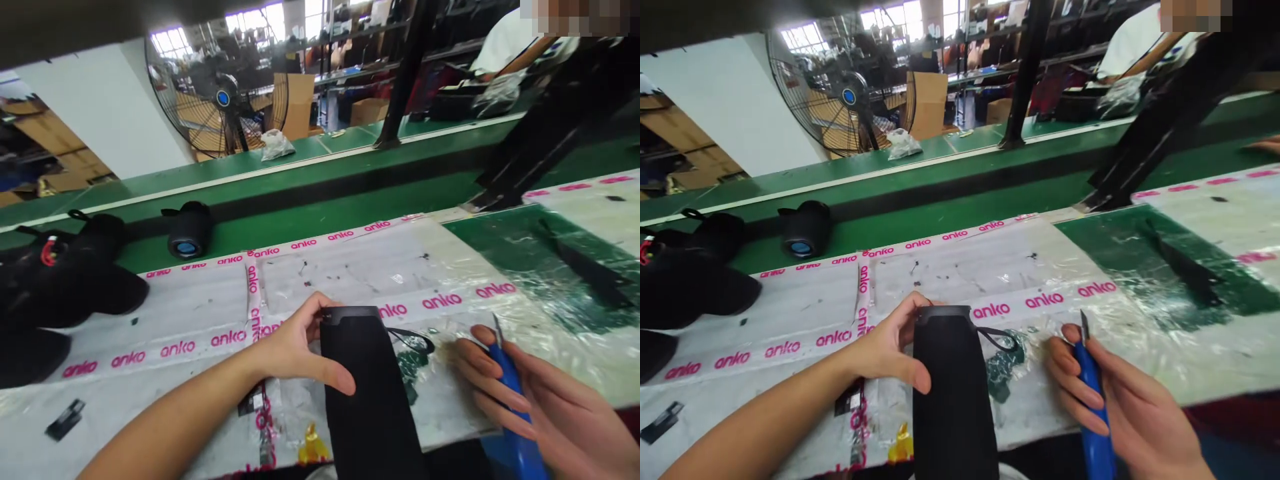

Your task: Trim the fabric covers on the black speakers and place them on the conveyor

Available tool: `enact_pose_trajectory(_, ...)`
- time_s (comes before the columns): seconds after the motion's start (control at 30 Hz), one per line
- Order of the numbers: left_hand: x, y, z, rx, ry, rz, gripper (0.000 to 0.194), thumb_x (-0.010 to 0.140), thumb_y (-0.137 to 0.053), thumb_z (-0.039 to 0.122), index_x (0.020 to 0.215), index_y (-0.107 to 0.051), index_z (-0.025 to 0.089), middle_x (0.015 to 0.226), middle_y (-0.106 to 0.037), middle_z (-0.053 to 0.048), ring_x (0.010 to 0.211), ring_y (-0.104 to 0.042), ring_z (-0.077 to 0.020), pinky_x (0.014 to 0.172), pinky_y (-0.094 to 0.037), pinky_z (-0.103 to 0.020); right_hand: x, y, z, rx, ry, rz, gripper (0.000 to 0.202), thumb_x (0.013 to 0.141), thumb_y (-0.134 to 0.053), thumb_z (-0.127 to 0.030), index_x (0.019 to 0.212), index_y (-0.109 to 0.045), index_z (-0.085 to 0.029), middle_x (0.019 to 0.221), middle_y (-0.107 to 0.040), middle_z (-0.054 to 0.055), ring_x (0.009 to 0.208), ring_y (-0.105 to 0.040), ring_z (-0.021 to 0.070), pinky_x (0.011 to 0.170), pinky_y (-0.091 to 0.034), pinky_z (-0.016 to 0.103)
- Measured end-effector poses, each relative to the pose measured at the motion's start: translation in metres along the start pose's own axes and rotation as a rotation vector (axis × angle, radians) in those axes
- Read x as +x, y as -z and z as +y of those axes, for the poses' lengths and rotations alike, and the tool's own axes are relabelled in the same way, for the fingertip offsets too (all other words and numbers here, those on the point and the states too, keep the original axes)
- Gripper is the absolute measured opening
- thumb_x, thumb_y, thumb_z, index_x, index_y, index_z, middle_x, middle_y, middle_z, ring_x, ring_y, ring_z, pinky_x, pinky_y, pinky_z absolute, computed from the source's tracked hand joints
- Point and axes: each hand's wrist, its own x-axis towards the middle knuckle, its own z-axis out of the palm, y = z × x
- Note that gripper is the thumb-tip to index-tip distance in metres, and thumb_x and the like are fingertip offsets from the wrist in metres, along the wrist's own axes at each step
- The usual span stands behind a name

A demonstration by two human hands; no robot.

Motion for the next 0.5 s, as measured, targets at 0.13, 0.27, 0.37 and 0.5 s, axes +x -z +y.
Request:
enact_pose_trajectory(0.13, -0.008, -0.017, 0.007, 0.022, 0.001, 0.025, 0.092, 0.049, -0.119, 0.037, 0.116, -0.057, 0.027, 0.118, -0.073, -0.005, 0.117, -0.068, -0.0268, 0.099, -0.054, -0.036, 0.000, 0.008, 0.006, 0.326, -0.283, -0.038, 0.038, 0.108, -0.058, -0.062, 0.090, -0.076, -0.035, 0.073, -0.040, 0.000, 0.047, -0.017, 0.0105, 0.036, -0.007, 0.029)
enact_pose_trajectory(0.27, -0.017, -0.035, 0.017, 0.101, -0.054, 0.043, 0.083, 0.059, -0.116, 0.042, 0.111, -0.053, 0.027, 0.118, -0.071, -0.006, 0.113, -0.067, -0.0264, 0.092, -0.056, -0.036, 0.000, 0.014, 0.013, 0.442, -0.375, -0.051, 0.035, 0.105, -0.061, -0.064, 0.092, -0.078, -0.036, 0.075, -0.043, 0.002, 0.047, -0.023, 0.0102, 0.036, -0.009, 0.030)
enact_pose_trajectory(0.37, -0.022, -0.041, 0.024, 0.194, -0.068, 0.104, 0.078, 0.062, -0.114, 0.048, 0.110, -0.056, 0.026, 0.132, -0.068, -0.008, 0.121, -0.063, -0.0286, 0.099, -0.054, -0.040, 0.000, 0.015, 0.014, 0.443, -0.385, -0.034, 0.033, 0.106, -0.061, -0.064, 0.095, -0.078, -0.037, 0.080, -0.046, 0.004, 0.051, -0.033, 0.0123, 0.038, -0.017, 0.031)
enact_pose_trajectory(0.5, -0.025, -0.043, 0.029, 0.196, -0.076, 0.114, 0.076, 0.063, -0.112, 0.051, 0.108, -0.057, 0.025, 0.136, -0.066, -0.009, 0.124, -0.063, -0.0307, 0.104, -0.053, -0.043, -0.004, 0.012, 0.010, 0.381, -0.354, -0.025, 0.022, 0.100, -0.070, -0.058, 0.098, -0.076, -0.038, 0.082, -0.053, 0.006, 0.053, -0.045, 0.0157, 0.041, -0.033, 0.032)
